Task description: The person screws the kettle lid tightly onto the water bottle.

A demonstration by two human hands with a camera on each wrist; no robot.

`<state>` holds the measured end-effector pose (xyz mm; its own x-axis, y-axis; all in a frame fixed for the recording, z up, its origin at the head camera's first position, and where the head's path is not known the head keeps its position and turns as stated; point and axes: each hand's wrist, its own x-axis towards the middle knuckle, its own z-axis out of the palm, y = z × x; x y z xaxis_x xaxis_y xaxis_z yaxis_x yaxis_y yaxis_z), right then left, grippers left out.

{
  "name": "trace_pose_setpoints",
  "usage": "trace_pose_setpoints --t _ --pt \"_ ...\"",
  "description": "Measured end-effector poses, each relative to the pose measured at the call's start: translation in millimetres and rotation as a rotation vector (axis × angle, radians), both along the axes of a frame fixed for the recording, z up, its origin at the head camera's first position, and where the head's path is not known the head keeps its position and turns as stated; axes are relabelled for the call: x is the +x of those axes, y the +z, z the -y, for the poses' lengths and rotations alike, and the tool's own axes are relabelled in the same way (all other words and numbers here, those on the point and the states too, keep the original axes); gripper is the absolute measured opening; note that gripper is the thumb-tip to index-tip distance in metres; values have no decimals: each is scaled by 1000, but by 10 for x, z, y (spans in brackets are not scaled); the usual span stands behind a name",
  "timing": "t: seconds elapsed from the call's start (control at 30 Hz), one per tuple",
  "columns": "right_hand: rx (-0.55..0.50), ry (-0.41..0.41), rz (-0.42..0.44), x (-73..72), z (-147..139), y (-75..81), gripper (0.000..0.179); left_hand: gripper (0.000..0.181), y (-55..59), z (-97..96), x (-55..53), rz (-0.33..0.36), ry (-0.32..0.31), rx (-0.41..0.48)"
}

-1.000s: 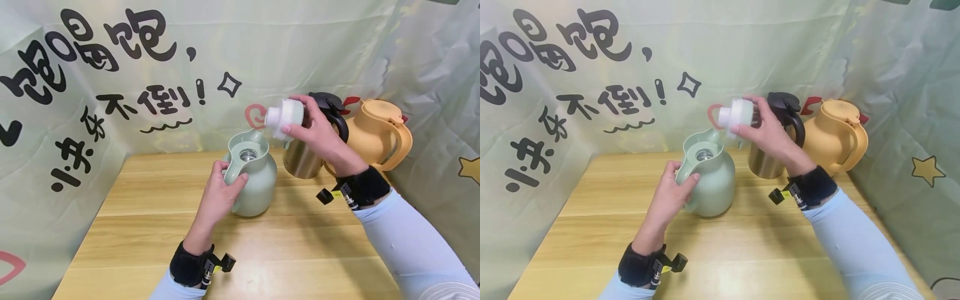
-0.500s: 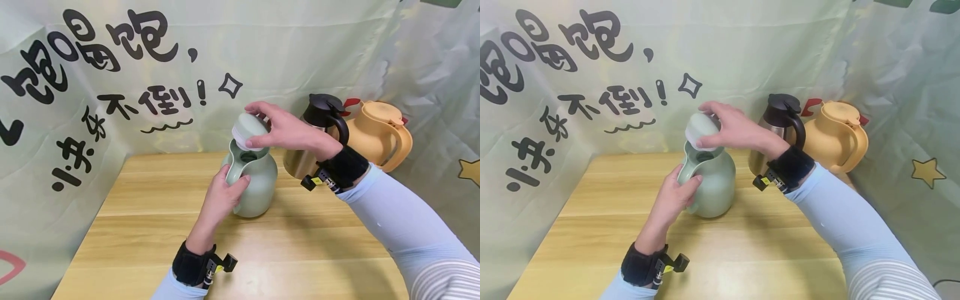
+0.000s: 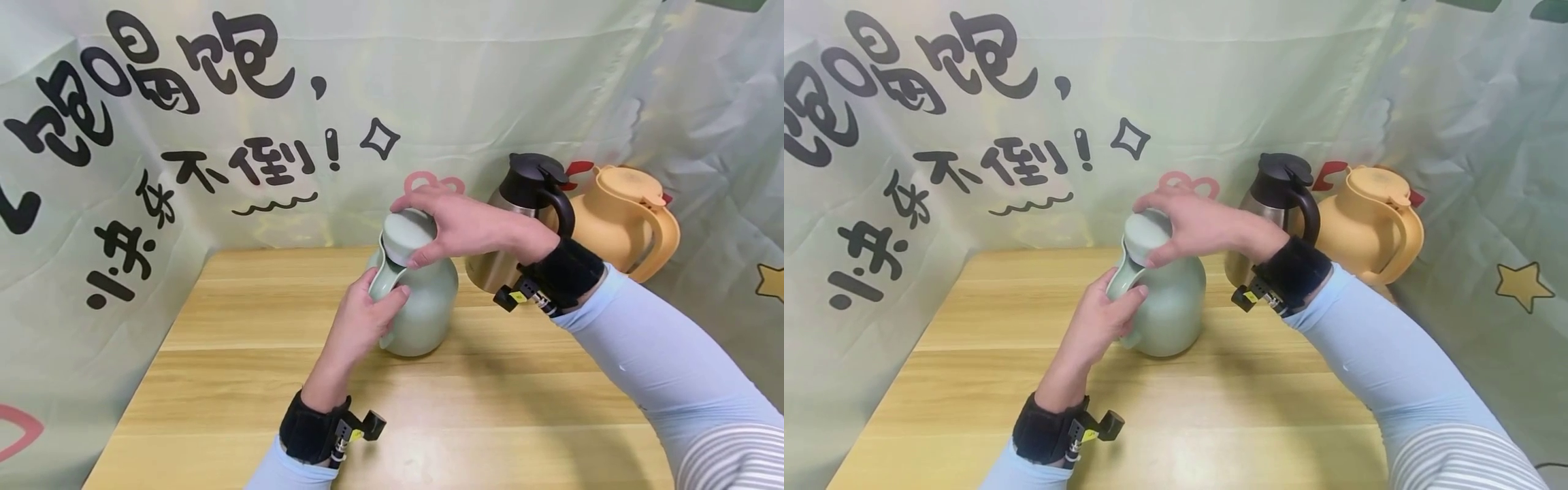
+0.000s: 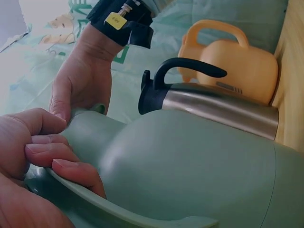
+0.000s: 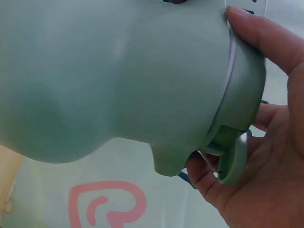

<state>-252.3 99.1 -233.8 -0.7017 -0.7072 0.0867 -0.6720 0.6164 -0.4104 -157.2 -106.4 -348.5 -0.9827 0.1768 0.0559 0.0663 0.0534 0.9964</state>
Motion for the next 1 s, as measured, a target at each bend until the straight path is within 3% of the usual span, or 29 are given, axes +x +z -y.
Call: trace_pose_setpoints --t 0.27,0.57,0.83,1.0 --pt "88 46 -46 12 38 31 85 23 4 7 0 -5 -4 4" --pt "95 28 -7 26 28 47 86 23 13 7 -2 -14 7 -17" --pt "65 58 127 29 -61 107 85 23 11 -1 -8 -17 34 -40" --pt "52 43 148 24 -100 95 84 24 25 -10 -2 -28 45 -64"
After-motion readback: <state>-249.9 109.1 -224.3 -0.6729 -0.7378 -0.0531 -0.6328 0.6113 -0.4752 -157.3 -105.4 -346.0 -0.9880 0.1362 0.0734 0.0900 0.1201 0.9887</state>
